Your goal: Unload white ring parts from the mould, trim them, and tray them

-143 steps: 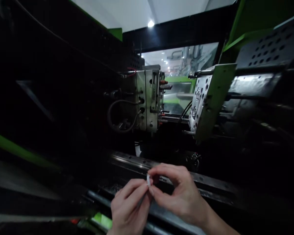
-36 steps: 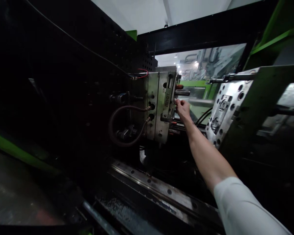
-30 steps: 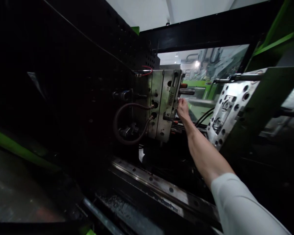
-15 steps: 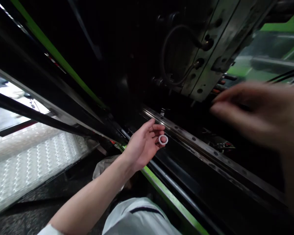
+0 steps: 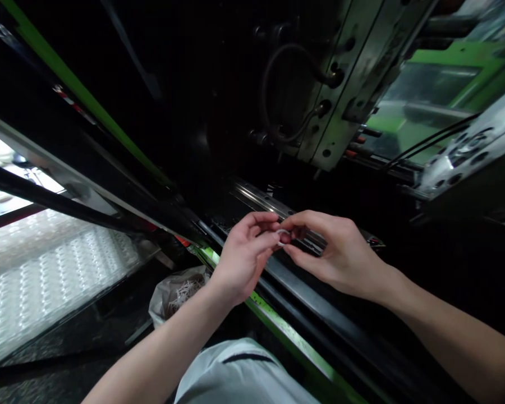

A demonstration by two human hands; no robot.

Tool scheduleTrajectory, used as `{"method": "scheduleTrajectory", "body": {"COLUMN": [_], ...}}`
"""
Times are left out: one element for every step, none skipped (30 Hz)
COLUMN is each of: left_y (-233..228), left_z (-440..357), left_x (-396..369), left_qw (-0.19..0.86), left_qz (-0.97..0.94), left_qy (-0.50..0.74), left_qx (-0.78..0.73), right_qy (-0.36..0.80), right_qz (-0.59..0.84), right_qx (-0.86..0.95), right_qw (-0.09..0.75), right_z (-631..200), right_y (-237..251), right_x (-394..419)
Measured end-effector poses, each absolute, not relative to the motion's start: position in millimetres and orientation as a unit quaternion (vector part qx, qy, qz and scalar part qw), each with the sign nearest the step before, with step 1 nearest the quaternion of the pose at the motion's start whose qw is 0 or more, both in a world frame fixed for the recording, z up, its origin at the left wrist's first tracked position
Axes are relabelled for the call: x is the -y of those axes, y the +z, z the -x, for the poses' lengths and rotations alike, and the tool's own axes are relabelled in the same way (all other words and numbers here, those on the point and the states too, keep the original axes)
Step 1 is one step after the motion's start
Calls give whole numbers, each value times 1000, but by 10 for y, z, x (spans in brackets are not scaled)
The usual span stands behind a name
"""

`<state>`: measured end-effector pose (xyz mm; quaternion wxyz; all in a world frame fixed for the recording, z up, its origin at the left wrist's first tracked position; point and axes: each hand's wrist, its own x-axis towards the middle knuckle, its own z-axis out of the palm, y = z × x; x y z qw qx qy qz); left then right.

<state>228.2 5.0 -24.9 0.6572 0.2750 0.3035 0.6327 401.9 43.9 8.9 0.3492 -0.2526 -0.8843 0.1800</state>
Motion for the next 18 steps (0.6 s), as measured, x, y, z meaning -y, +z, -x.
{"method": "scheduleTrajectory", "body": {"left_y": [-272, -293, -310, -322, -329, -331, -329, -325, -320, -315, -312, -310, -308, -303, -294, -279, -257, -227], "left_z": [-2299, -2317, -2334, -2351, -2366, -2382, -2398, -2417, -2438, -2461, -2485, -2505, -2517, -2516, -2496, -2454, -2391, -2311], "left_x": [-45, -43, -44, -48, -55, -66, -80, -95, -111, -127, -139, -147, -147, -138, -121, -97, -72, -49], "left_qw": [629, 602, 581, 566, 557, 550, 545, 540, 535, 529, 520, 511, 500, 490, 481, 470, 458, 438], "left_qz": [-298, -317, -335, -350, -362, -371, -377, -381, -384, -387, -391, -395, -401, -408, -415, -422, -429, -435], "left_qy": [648, 663, 674, 681, 686, 689, 692, 696, 699, 703, 707, 711, 713, 714, 712, 710, 706, 705], "left_qx": [-310, -313, -311, -304, -298, -290, -286, -282, -279, -278, -278, -279, -283, -290, -299, -311, -328, -348], "right_qy": [181, 173, 159, 140, 118, 96, 75, 58, 46, 40, 37, 35, 30, 22, 12, 3, -2, -4], "right_qz": [268, 279, 287, 292, 291, 287, 280, 273, 268, 266, 266, 268, 269, 269, 266, 261, 257, 256], "right_qx": [873, 865, 860, 858, 859, 862, 865, 867, 868, 868, 867, 865, 863, 861, 860, 859, 855, 847], "right_qw": [366, 379, 390, 398, 404, 407, 409, 412, 415, 417, 420, 423, 427, 430, 435, 440, 450, 467], "right_z": [-4007, -3999, -3998, -4004, -4015, -4031, -4048, -4062, -4072, -4076, -4072, -4061, -4044, -4027, -4015, -4014, -4034, -4081], "right_y": [78, 66, 53, 43, 36, 32, 31, 33, 36, 41, 45, 50, 57, 68, 85, 112, 150, 200], "right_x": [-419, -402, -390, -384, -384, -389, -399, -411, -423, -433, -439, -439, -435, -432, -434, -452, -495, -574]}}
